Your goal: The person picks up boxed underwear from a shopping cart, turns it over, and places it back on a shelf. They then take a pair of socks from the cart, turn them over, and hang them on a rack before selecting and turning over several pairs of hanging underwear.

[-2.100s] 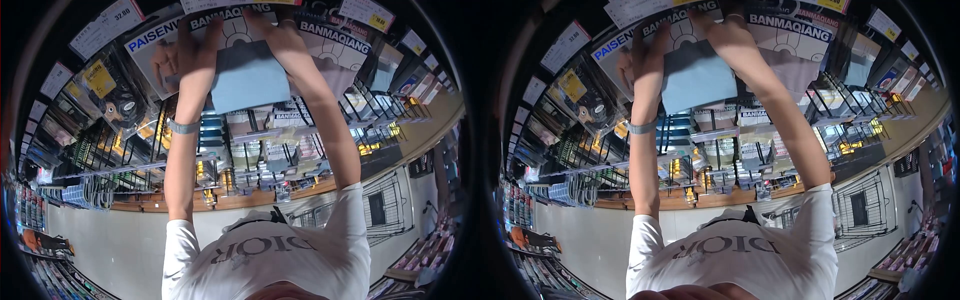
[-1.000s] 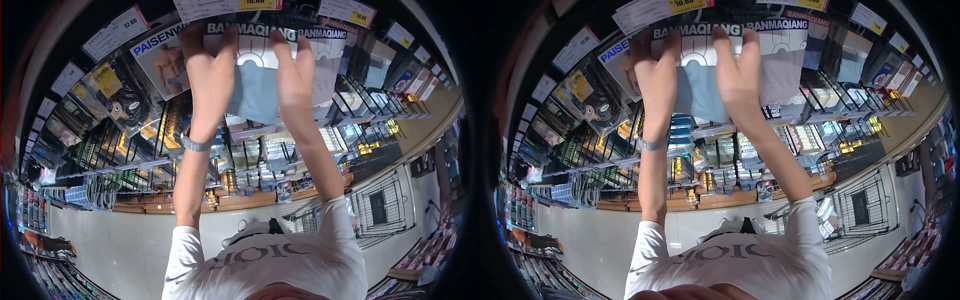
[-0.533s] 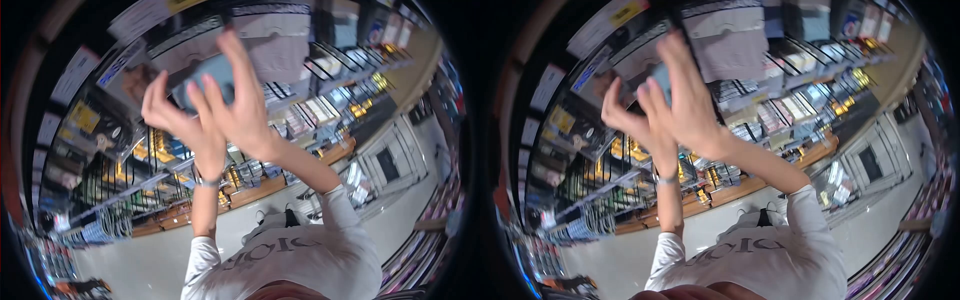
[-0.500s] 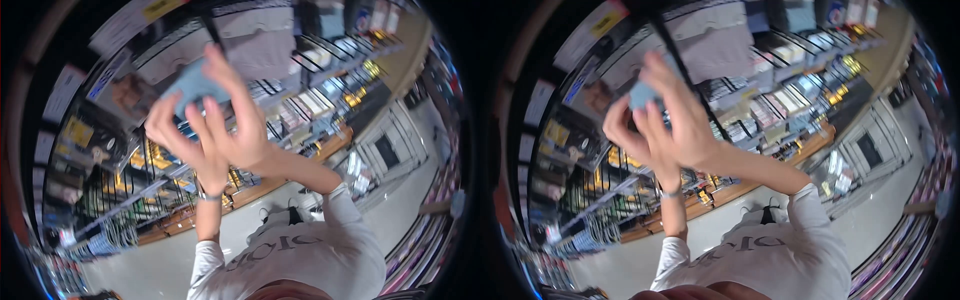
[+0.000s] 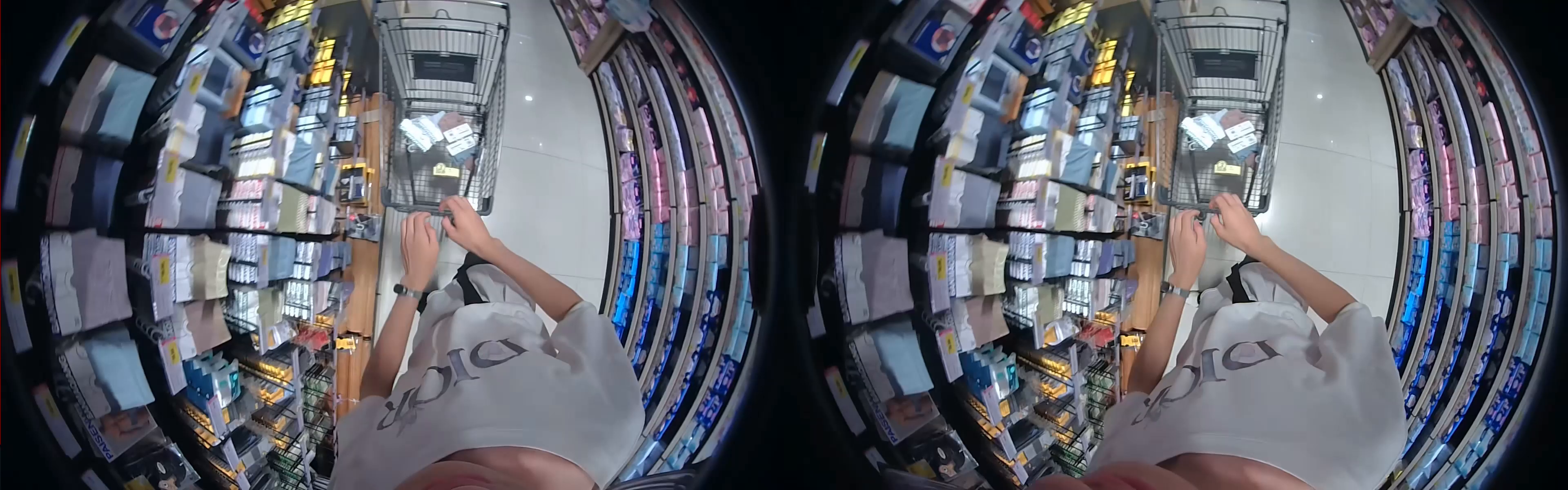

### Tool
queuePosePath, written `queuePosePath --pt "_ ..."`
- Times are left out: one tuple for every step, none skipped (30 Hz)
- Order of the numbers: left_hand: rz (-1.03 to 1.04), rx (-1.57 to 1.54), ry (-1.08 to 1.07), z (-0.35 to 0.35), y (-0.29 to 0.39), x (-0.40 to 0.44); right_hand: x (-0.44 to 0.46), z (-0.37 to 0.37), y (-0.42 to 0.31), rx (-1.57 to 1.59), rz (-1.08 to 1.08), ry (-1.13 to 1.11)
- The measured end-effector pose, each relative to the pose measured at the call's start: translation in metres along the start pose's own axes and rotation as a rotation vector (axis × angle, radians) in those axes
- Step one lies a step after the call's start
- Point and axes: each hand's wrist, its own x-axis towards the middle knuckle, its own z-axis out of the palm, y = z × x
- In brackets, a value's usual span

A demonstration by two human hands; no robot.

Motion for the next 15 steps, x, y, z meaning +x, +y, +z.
queuePosePath --pt "0.046 0.058 -0.03 0.034 -0.011 0.012 0.005 -0.004 0.035 -0.06 0.039 -0.022" --pt "0.095 0.116 -0.056 0.068 -0.024 0.022 0.009 -0.006 0.071 -0.119 0.075 -0.044" --pt "0.074 0.225 -0.148 0.1 -0.044 0.022 0.006 0.001 0.105 -0.192 0.061 -0.125" --pt "0.058 0.333 -0.234 0.131 -0.065 0.02 0.002 0.01 0.137 -0.269 0.043 -0.203" --pt "0.038 0.441 -0.307 0.156 -0.071 0.022 0.0 0.01 0.163 -0.35 0.016 -0.285" --pt "0.027 0.456 -0.302 0.167 -0.068 0.021 -0.005 0.011 0.179 -0.369 0.038 -0.425" --pt "0.017 0.475 -0.305 0.171 -0.067 0.014 -0.017 0.012 0.186 -0.381 0.065 -0.562" --pt "0.032 0.484 -0.284 0.174 -0.07 0.01 -0.024 0.003 0.182 -0.36 0.011 -0.527" --pt "0.052 0.486 -0.26 0.176 -0.074 0.011 -0.029 -0.008 0.179 -0.346 -0.042 -0.488" --pt "0.052 0.473 -0.269 0.176 -0.073 0.017 -0.033 -0.005 0.186 -0.372 -0.099 -0.425" --pt "0.048 0.455 -0.28 0.173 -0.071 0.019 -0.039 0.002 0.193 -0.401 -0.153 -0.367" --pt "0.029 0.47 -0.32 0.173 -0.071 0.023 -0.034 0.001 0.194 -0.385 -0.077 -0.46" --pt "0.011 0.485 -0.363 0.173 -0.071 0.023 -0.029 0.001 0.191 -0.367 0.004 -0.551" --pt "-0.04 0.459 -0.345 0.173 -0.071 0.024 -0.022 0.0 0.19 -0.339 0.054 -0.593" --pt "-0.085 0.431 -0.328 0.175 -0.071 0.028 -0.016 -0.002 0.192 -0.313 0.106 -0.628"
